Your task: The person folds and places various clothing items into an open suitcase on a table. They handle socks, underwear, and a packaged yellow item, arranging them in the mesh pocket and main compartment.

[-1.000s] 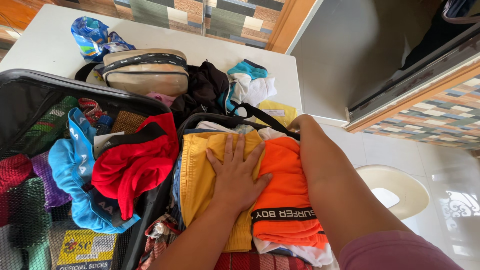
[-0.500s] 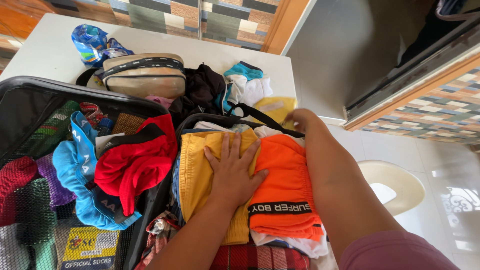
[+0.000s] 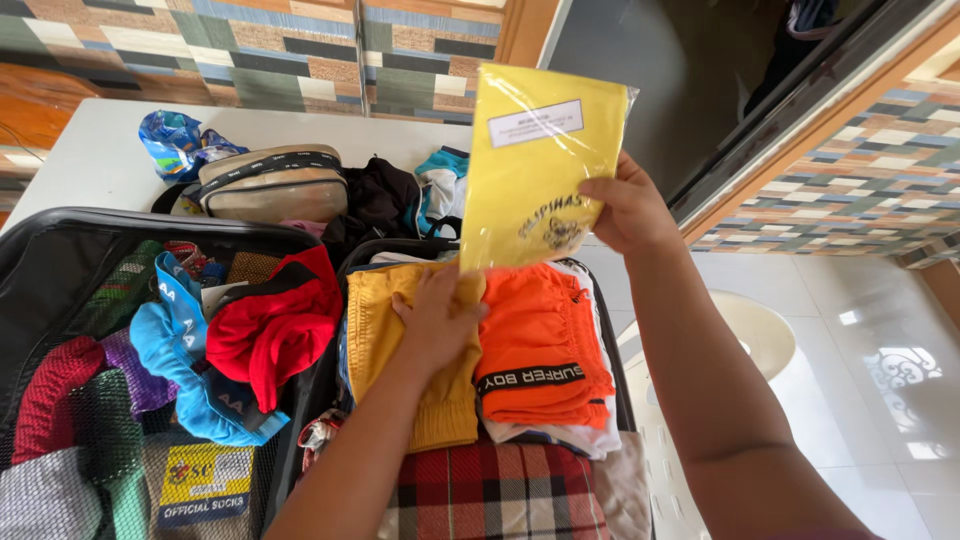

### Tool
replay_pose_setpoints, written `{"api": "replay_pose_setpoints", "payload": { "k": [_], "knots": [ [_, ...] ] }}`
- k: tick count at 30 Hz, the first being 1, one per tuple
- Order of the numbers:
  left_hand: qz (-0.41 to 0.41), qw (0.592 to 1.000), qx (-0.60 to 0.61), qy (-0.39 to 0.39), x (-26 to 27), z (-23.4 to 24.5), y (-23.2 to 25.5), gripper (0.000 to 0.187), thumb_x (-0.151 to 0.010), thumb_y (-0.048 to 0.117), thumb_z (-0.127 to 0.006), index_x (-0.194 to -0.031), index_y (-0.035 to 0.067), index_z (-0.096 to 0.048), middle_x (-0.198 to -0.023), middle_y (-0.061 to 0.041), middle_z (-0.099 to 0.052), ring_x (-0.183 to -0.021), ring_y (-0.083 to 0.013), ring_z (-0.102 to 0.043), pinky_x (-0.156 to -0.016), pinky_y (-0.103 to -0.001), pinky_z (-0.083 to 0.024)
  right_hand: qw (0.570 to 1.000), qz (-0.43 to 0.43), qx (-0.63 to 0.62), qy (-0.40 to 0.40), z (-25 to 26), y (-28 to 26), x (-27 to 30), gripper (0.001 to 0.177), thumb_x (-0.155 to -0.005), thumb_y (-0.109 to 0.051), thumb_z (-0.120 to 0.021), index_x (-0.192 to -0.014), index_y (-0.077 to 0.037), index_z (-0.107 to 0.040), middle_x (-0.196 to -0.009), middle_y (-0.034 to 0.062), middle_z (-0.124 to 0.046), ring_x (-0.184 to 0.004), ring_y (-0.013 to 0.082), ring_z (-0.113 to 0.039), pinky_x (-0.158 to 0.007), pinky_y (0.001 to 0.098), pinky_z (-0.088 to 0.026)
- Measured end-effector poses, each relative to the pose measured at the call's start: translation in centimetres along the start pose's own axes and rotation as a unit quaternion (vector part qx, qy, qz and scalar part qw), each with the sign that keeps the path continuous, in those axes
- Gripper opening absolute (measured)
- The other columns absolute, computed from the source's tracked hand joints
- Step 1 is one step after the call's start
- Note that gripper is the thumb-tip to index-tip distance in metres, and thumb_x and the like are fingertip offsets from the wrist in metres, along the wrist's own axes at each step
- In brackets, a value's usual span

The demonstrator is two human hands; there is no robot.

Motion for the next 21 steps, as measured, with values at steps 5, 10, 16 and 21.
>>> {"api": "replay_pose_setpoints", "payload": {
  "k": [5,10,16,21],
  "knots": [
    [-0.056,0.905,0.422,0.012,1.3,3.7,2.8,0.050,-0.108,0.033,-0.048,-0.144,0.000,-0.055,-0.139,-0.009,-0.065,-0.129,-0.0195,-0.058,-0.111,-0.037,-0.041,0.998,0.013,-0.024,-0.057,-7.0,-1.2,6.8,0.046,-0.090,0.008,-0.066,-0.136,0.001,-0.061,-0.129,0.0170,-0.070,-0.118,0.0291,-0.070,-0.103,0.0470,-0.056],
    [-0.097,0.861,0.498,-0.038,8.0,8.2,8.3,0.043,-0.105,0.025,-0.046,-0.142,0.005,-0.055,-0.132,-0.005,-0.067,-0.119,-0.0122,-0.065,-0.102,-0.030,-0.051,0.995,-0.007,-0.050,-0.083,-11.9,-0.7,11.5,0.050,-0.093,0.006,-0.068,-0.141,0.000,-0.058,-0.135,0.0161,-0.068,-0.126,0.0286,-0.066,-0.108,0.0462,-0.054],
    [-0.109,0.923,0.368,0.025,12.0,9.3,13.1,0.028,-0.102,0.005,-0.061,-0.130,-0.001,-0.064,-0.114,-0.003,-0.073,-0.101,-0.0061,-0.066,-0.087,-0.023,-0.054,0.998,-0.024,-0.036,-0.053,-15.6,-0.8,15.1,0.063,-0.088,0.006,-0.068,-0.147,-0.003,-0.050,-0.138,0.0148,-0.064,-0.129,0.0272,-0.062,-0.107,0.0455,-0.052],
    [-0.130,0.920,0.371,0.006,14.0,10.0,14.3,0.027,-0.105,0.004,-0.060,-0.131,-0.003,-0.063,-0.116,-0.005,-0.073,-0.102,-0.0071,-0.066,-0.089,-0.024,-0.053,0.999,-0.023,-0.040,-0.018,-17.4,-1.3,17.3,0.060,-0.090,0.001,-0.065,-0.148,-0.004,-0.048,-0.138,0.0159,-0.064,-0.127,0.0277,-0.064,-0.105,0.0457,-0.053]
  ]
}}
Point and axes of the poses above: each hand's wrist, its own x-axis away from the middle knuckle, its own z-axis out of the back of the hand, y = z × x, the point moved 1 cm from there along -x, towards the middle knuckle
